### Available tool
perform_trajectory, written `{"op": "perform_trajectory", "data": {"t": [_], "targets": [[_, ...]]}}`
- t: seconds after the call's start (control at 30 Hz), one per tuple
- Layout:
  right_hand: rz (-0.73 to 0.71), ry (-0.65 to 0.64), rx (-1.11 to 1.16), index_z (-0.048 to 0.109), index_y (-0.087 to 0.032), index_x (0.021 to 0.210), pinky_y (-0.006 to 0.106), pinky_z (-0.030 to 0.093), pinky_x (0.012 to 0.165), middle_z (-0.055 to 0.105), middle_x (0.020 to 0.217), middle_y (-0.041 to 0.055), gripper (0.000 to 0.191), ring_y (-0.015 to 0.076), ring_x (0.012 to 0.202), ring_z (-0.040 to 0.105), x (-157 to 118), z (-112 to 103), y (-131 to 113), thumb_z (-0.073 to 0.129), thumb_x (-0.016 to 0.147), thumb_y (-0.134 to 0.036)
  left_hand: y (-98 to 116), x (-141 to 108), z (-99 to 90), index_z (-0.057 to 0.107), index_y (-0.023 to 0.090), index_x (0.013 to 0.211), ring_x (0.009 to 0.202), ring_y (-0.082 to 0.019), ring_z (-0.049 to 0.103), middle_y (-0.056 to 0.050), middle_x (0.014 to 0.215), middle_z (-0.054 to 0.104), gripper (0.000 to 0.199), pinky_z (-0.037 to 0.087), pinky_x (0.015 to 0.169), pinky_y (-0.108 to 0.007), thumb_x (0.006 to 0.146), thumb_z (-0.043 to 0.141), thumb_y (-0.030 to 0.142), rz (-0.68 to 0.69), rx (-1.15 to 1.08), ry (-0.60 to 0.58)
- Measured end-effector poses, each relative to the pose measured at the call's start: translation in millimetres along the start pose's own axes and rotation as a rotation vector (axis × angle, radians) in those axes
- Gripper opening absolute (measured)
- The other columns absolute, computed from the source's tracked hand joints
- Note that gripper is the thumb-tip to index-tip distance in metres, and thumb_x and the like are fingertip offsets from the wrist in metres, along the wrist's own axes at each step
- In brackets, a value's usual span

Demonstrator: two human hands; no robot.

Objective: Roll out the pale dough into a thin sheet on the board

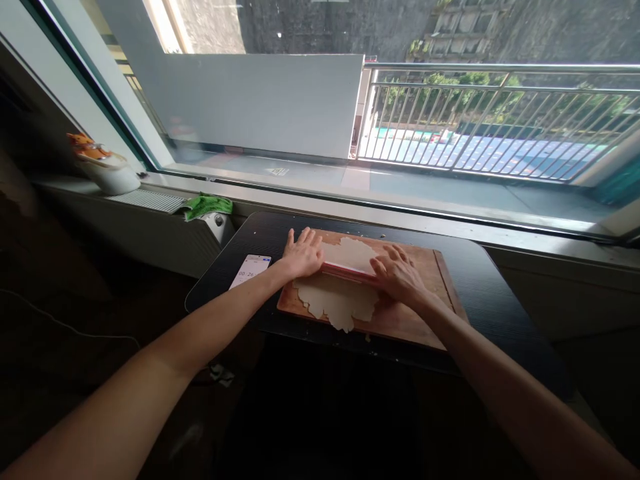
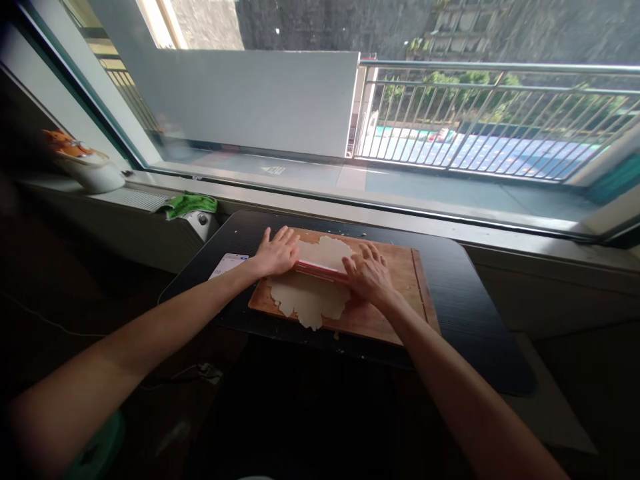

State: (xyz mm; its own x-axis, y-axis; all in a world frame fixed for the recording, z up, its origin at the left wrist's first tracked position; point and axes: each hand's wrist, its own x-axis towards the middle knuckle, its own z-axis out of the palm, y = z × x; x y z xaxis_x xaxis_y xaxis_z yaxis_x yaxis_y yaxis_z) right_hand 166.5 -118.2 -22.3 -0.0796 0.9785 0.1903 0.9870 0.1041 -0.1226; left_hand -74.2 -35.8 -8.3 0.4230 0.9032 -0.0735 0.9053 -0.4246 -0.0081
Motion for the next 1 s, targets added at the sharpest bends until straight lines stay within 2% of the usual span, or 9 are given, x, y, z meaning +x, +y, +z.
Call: {"op": "perform_trajectory", "data": {"t": [0.1,0.2,0.27,0.43,0.5,0.63,0.7,0.9,1.0], "targets": [[0.072,0.179,0.022,0.063,-0.016,0.128,0.049,0.036,0.111,0.049,0.149,0.0173,0.048,0.0312,0.14,0.041,11,9,-12,0.032,0.102,-0.043,2,-14,1.3,0.036,0.014,0.156,0.155,-0.026,0.014,-0.01,0.166,0.026,0.059,0.01,0.124,-0.057,0.101,0.023,0.032,0.092,0.029,-0.026],[-0.052,0.256,0.031,0.059,-0.018,0.132,0.048,0.032,0.114,0.053,0.147,0.0155,0.046,0.0292,0.141,0.04,14,21,-29,0.034,0.102,-0.043,0,-21,6.7,0.041,0.017,0.154,0.154,-0.024,0.02,-0.008,0.164,0.03,0.057,0.014,0.124,-0.057,0.1,0.024,0.03,0.166,0.0,-0.048],[-0.058,0.227,0.027,0.057,-0.019,0.136,0.048,0.029,0.116,0.052,0.148,0.0144,0.048,0.0291,0.142,0.037,21,24,-36,0.037,0.101,-0.045,-3,-14,8.7,0.043,0.017,0.152,0.153,-0.025,0.022,-0.008,0.164,0.032,0.057,0.017,0.123,-0.057,0.099,0.027,0.03,0.175,-0.036,-0.032],[0.217,0.037,0.058,0.045,-0.018,0.148,0.053,0.034,0.113,0.044,0.155,0.015,0.058,0.031,0.144,0.035,56,15,-37,0.031,0.1,-0.049,-7,22,3.5,0.036,0.008,0.155,0.154,-0.028,0.021,-0.015,0.164,0.028,0.06,0.015,0.123,-0.059,0.1,0.031,0.035,-0.008,-0.072,0.11],[0.218,0.008,0.06,0.044,-0.018,0.149,0.052,0.033,0.114,0.041,0.157,0.0146,0.059,0.0306,0.146,0.033,54,13,-38,0.031,0.1,-0.048,-5,19,5.1,0.035,0.009,0.155,0.154,-0.028,0.02,-0.014,0.164,0.028,0.06,0.014,0.123,-0.058,0.102,0.03,0.034,-0.002,-0.07,0.16],[0.082,0.011,0.013,0.049,-0.018,0.145,0.049,0.031,0.116,0.047,0.154,0.0132,0.054,0.0296,0.145,0.033,25,16,-43,0.037,0.099,-0.044,-1,-17,18.7,0.038,0.014,0.155,0.153,-0.027,0.023,-0.012,0.163,0.033,0.058,0.015,0.123,-0.058,0.102,0.03,0.039,0.18,-0.066,0.21],[0.06,0.038,-0.005,0.051,-0.019,0.143,0.048,0.029,0.117,0.049,0.152,0.0128,0.053,0.0296,0.145,0.033,22,17,-44,0.038,0.098,-0.043,-1,-24,21.4,0.04,0.015,0.154,0.152,-0.028,0.024,-0.012,0.162,0.035,0.059,0.014,0.123,-0.059,0.102,0.032,0.042,0.226,-0.059,0.228],[0.286,-0.02,0.068,0.046,-0.015,0.147,0.05,0.033,0.114,0.048,0.151,0.0153,0.057,0.0315,0.144,0.035,72,11,-40,0.032,0.099,-0.042,-5,20,6.7,0.043,0.012,0.151,0.151,-0.027,0.027,-0.013,0.16,0.038,0.054,0.017,0.123,-0.059,0.102,0.033,0.034,0.015,-0.076,0.257],[0.237,-0.049,0.067,0.048,-0.016,0.146,0.051,0.033,0.114,0.05,0.15,0.0147,0.055,0.0312,0.144,0.035,59,11,-43,0.033,0.098,-0.039,0,7,10.1,0.043,0.013,0.151,0.151,-0.025,0.028,-0.011,0.16,0.039,0.054,0.018,0.123,-0.056,0.101,0.032,0.029,0.081,-0.086,0.25]]}}
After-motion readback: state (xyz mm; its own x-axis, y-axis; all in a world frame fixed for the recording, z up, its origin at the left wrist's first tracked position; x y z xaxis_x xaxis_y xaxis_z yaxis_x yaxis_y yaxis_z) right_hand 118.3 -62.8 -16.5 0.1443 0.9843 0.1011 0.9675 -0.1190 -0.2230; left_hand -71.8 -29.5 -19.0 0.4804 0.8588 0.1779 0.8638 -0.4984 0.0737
